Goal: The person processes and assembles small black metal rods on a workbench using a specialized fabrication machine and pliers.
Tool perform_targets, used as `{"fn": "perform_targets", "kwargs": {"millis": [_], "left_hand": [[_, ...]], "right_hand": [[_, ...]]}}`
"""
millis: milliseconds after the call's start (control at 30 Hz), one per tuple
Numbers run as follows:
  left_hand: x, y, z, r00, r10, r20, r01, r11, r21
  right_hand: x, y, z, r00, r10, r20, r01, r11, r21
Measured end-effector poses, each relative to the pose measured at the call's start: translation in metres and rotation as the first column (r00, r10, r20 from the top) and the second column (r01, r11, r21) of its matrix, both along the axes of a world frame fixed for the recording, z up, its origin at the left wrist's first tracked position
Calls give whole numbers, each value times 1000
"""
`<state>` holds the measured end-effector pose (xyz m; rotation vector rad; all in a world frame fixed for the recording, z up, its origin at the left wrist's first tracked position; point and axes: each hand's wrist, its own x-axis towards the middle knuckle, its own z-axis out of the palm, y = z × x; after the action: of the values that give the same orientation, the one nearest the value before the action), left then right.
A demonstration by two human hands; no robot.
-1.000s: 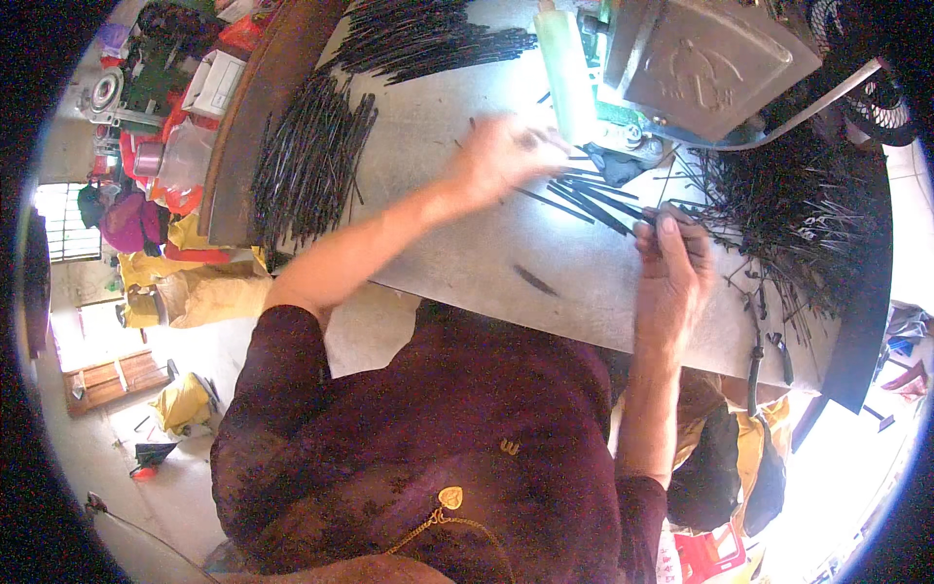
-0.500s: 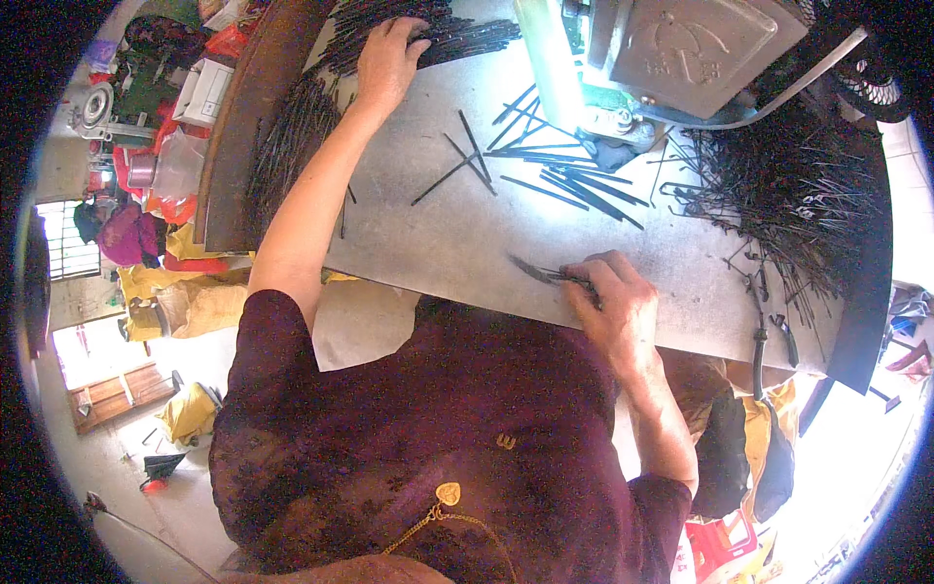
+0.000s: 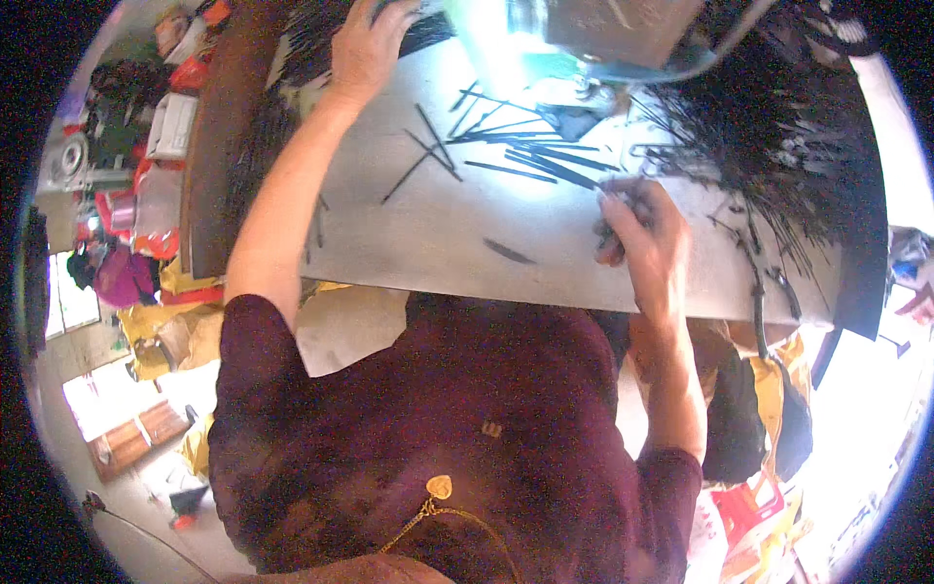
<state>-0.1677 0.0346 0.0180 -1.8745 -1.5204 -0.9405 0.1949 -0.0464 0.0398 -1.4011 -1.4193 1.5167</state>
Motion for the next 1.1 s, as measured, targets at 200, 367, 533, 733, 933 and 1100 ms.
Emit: {"fn": "perform_targets", "kwargs": {"millis": [200, 367, 533, 733, 933, 1100], "left_hand": [[83, -20, 10, 603, -30, 797, 575, 709, -408], [149, -47, 5, -33, 153, 988, 726, 683, -81], [159, -43, -19, -299, 94, 950, 665, 735, 136], [162, -39, -22, -342, 64, 937, 679, 706, 200], [161, -38, -24, -336, 47, 941, 703, 677, 217], [167, -41, -17, -363, 82, 928, 670, 716, 199]], "right_hand": [[-23, 40, -3, 988, 47, -147, -51, 998, -25], [-42, 55, -10, 949, 0, -314, -21, 998, -65], [-45, 56, -21, 944, 4, -329, -22, 998, -52], [-48, 46, -9, 964, -20, -266, 25, 1000, 13], [-47, 43, -4, 963, -27, -269, 34, 999, 21], [-46, 43, -6, 962, -20, -274, 31, 999, 37]]}}
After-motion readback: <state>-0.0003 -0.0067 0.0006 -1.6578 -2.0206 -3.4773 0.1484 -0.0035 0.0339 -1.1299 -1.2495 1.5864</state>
